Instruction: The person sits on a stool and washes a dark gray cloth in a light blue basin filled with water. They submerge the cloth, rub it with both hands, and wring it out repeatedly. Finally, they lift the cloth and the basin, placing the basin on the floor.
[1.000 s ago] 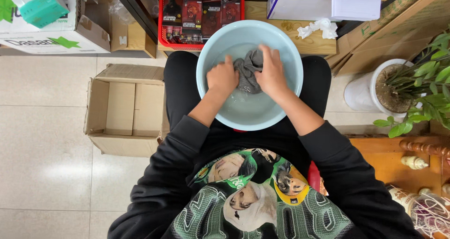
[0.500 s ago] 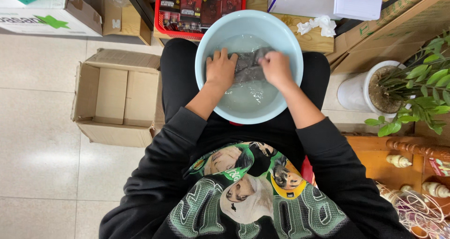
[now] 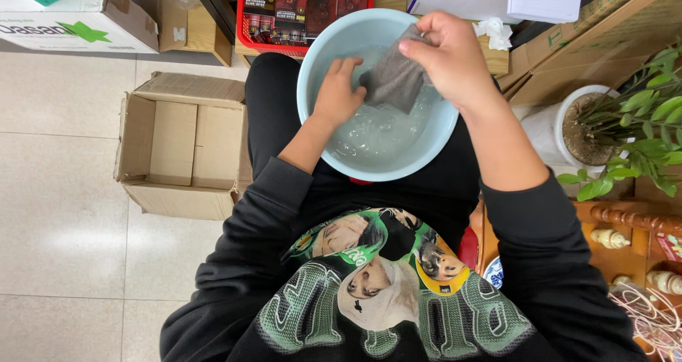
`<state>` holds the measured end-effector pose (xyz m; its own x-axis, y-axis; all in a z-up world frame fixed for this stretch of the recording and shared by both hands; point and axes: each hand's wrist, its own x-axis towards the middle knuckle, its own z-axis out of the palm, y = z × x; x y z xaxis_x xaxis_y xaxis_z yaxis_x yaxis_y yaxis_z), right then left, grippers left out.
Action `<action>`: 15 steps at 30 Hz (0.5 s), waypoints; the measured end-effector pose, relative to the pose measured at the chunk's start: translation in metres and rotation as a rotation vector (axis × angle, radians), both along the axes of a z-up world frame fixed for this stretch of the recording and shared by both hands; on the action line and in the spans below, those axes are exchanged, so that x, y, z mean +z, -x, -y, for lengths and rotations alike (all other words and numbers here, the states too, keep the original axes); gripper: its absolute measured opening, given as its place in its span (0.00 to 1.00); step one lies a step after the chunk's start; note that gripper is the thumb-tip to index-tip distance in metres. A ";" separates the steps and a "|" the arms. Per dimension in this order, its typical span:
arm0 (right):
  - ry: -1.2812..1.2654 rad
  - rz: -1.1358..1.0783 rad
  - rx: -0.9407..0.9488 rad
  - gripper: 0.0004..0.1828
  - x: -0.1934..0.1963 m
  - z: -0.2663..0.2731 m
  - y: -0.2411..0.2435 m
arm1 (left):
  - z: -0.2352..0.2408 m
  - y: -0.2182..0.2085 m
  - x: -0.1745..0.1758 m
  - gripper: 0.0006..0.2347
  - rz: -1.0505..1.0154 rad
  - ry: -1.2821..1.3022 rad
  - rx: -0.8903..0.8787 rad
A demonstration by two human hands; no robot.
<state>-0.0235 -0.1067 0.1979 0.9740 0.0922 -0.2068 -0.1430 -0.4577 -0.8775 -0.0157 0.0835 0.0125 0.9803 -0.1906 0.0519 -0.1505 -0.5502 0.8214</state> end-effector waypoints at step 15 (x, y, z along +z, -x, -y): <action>0.552 -0.034 0.183 0.25 -0.109 0.018 -0.012 | 0.001 0.003 0.006 0.09 -0.081 -0.129 -0.100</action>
<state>-0.0117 -0.1244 0.0893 0.9445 0.1277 -0.3027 -0.0425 -0.8662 -0.4978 -0.0184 0.0827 0.0190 0.9560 -0.2878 -0.0572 -0.1465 -0.6372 0.7567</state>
